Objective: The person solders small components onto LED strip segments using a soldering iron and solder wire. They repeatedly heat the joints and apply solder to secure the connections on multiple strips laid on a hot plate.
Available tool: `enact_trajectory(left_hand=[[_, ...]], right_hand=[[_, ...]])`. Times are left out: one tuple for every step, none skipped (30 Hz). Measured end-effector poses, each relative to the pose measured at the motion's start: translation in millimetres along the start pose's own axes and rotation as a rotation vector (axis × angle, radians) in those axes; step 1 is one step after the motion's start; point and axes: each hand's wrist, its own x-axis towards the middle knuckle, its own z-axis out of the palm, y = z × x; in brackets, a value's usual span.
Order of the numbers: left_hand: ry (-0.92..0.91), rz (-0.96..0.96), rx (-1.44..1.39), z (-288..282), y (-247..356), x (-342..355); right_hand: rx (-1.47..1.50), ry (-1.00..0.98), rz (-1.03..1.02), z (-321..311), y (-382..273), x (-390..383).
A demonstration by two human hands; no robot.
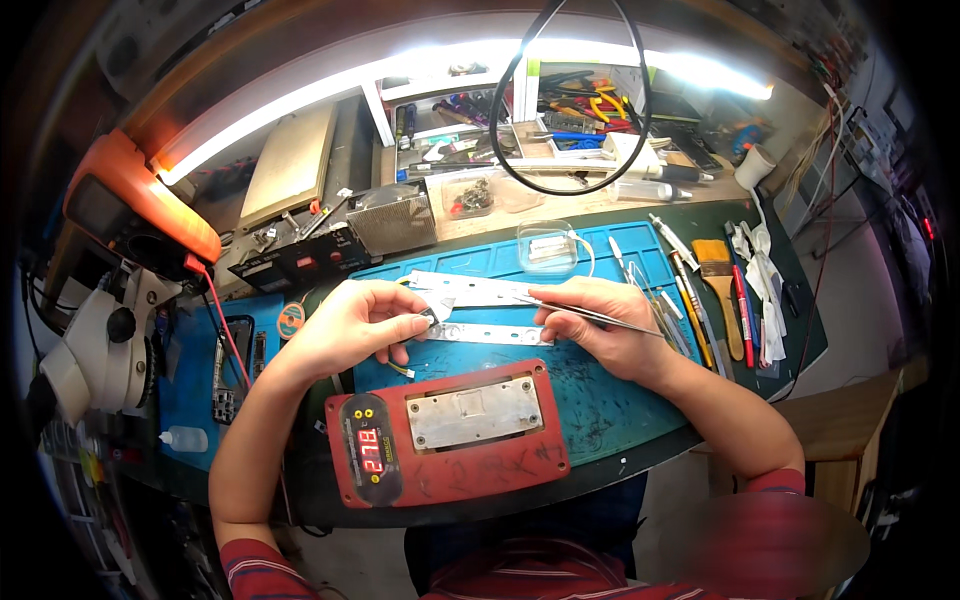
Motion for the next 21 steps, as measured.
enact_trajectory(left_hand=[[-0.012, 0.003, -0.012, 0, -1, 1], [-0.023, 0.006, -0.023, 0, -1, 2], [-0.035, 0.009, -0.035, -1, -1, 3], [-0.047, -0.009, -0.045, 0, 0, 5], [-0.06, -0.027, -0.054, 0, 2, 6], [-0.074, -0.044, -0.064, 1, 3, 7], [-0.075, -0.051, -0.071, 2, 3, 7], [-0.077, -0.057, -0.078, 4, 2, 7], [-0.079, -0.063, -0.085, 5, 2, 7], [-0.085, -0.066, -0.087, 5, 1, 8], [-0.091, -0.068, -0.088, 4, 1, 9], [-0.096, -0.07, -0.09, 4, 1, 10], [-0.103, -0.072, -0.088, 4, 1, 10], [-0.109, -0.074, -0.087, 3, 1, 11], [-0.115, -0.075, -0.085, 2, 1, 11], [-0.118, -0.078, -0.077, 2, 1, 11], [-0.121, -0.081, -0.069, 2, 2, 11], [-0.124, -0.085, -0.062, 3, 3, 10], [-0.122, -0.085, -0.058, 3, 3, 10], [-0.119, -0.086, -0.054, 3, 3, 10], [-0.117, -0.087, -0.051, 3, 3, 9]], right_hand=[[0.035, -0.007, 0.017, 3, 1, 1], [0.07, -0.015, 0.034, 5, 2, 1], [0.104, -0.022, 0.051, 7, 3, 2], [0.13, -0.032, 0.107, 8, -1, 1], [0.114, -0.04, 0.068, 8, 0, 3], [0.097, -0.048, 0.029, 7, 1, 4], [0.083, -0.057, -0.013, 8, 2, 6], [0.059, -0.07, -0.039, 8, 3, 8], [0.035, -0.083, -0.066, 8, 3, 9], [0.011, -0.094, -0.092, 7, 4, 10], [-0.002, -0.097, -0.089, 7, 5, 10], [-0.015, -0.099, -0.086, 7, 5, 11], [-0.029, -0.101, -0.084, 7, 5, 11], [-0.037, -0.107, -0.086, 7, 5, 11], [-0.046, -0.113, -0.088, 7, 5, 11], [-0.054, -0.119, -0.09, 7, 6, 12], [-0.051, -0.119, -0.095, 7, 6, 12], [-0.048, -0.119, -0.099, 8, 5, 12], [-0.044, -0.119, -0.106, 9, 5, 13], [-0.054, -0.117, -0.11, 9, 5, 13], [-0.065, -0.115, -0.114, 9, 6, 13]])
